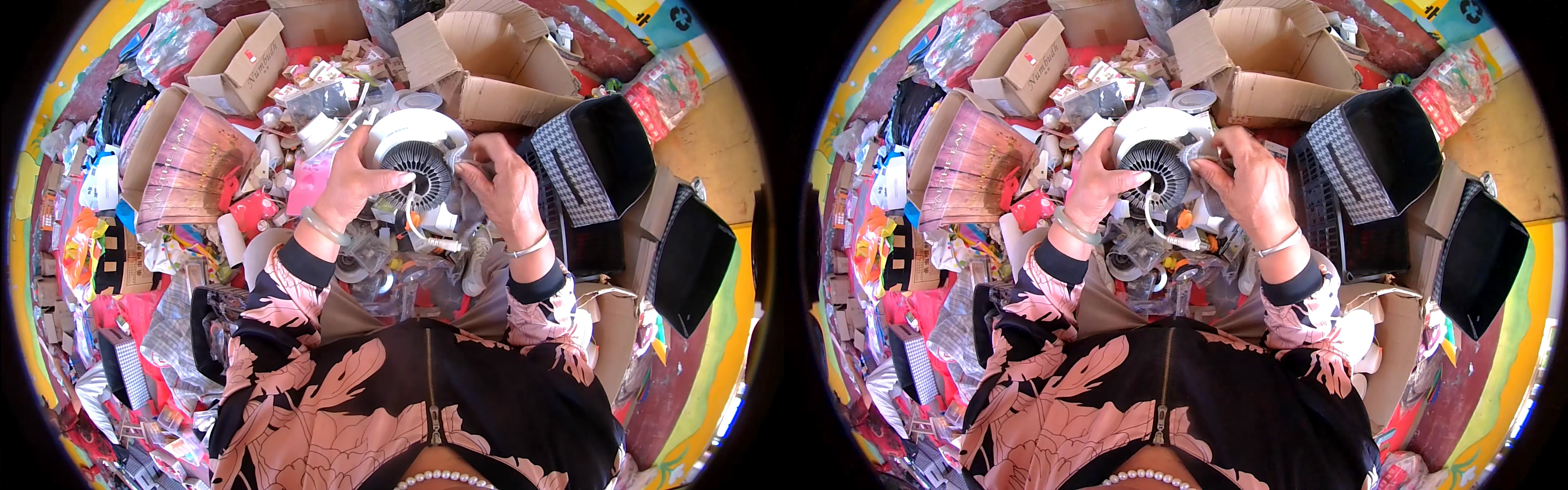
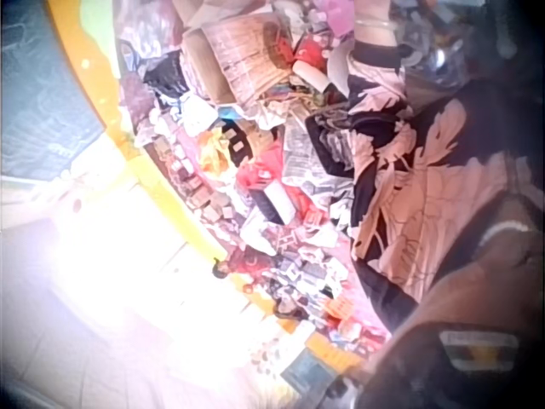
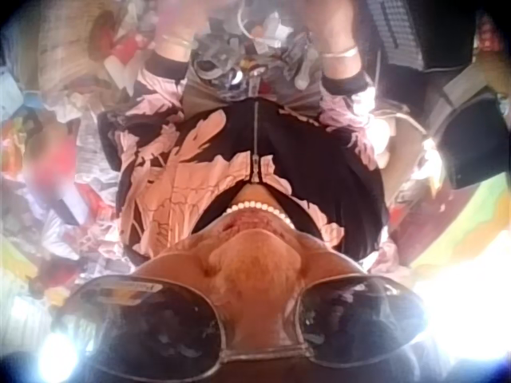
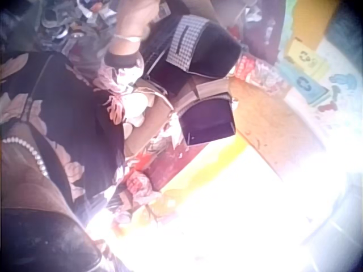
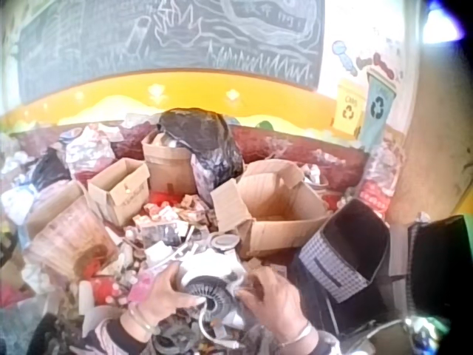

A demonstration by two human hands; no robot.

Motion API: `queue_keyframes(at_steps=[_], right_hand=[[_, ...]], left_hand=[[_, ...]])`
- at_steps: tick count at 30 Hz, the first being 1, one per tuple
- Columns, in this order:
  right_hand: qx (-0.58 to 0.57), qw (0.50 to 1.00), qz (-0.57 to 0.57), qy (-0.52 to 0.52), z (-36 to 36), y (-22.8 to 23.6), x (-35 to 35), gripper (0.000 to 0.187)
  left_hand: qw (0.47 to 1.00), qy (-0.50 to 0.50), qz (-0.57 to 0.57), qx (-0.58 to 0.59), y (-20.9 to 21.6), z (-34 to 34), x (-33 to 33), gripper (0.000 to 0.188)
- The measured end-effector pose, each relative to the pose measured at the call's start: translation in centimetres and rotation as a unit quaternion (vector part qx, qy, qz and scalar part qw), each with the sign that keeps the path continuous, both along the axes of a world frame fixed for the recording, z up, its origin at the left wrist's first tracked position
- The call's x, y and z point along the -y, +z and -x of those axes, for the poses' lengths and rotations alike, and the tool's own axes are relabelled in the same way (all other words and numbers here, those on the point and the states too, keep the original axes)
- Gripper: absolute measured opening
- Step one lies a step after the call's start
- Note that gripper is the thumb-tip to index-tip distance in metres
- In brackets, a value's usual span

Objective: The person sits on the floor and cleans white lamp parts using a grey cloth. They wipe the exterior and interior surfaces of the lamp shades and the fan-like internal components, handling the items one at a time and placing them into a cardboard box.

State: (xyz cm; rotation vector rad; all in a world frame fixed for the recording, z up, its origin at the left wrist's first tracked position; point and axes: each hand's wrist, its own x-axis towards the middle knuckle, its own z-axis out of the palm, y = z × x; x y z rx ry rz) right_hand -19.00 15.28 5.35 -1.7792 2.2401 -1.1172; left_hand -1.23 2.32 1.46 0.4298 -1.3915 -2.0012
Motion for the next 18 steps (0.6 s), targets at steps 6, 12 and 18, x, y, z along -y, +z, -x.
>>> queue_keyframes(at_steps=[6, 12, 18], right_hand=[[0.129, 0.979, -0.033, 0.157, 1.0, -0.4, 0.1, 0.064], [0.157, 0.972, -0.029, 0.174, 0.8, 0.2, 0.2, 0.057], [0.099, 0.986, 0.061, 0.118, 1.0, -2.3, 0.8, 0.046]], left_hand=[[1.000, -0.017, 0.014, -0.018, 0.1, -0.3, -0.3, 0.064], [0.997, -0.032, -0.064, -0.041, 0.0, -0.1, -0.7, 0.063], [0.998, 0.002, -0.048, -0.039, -0.8, 0.4, -0.5, 0.062]])
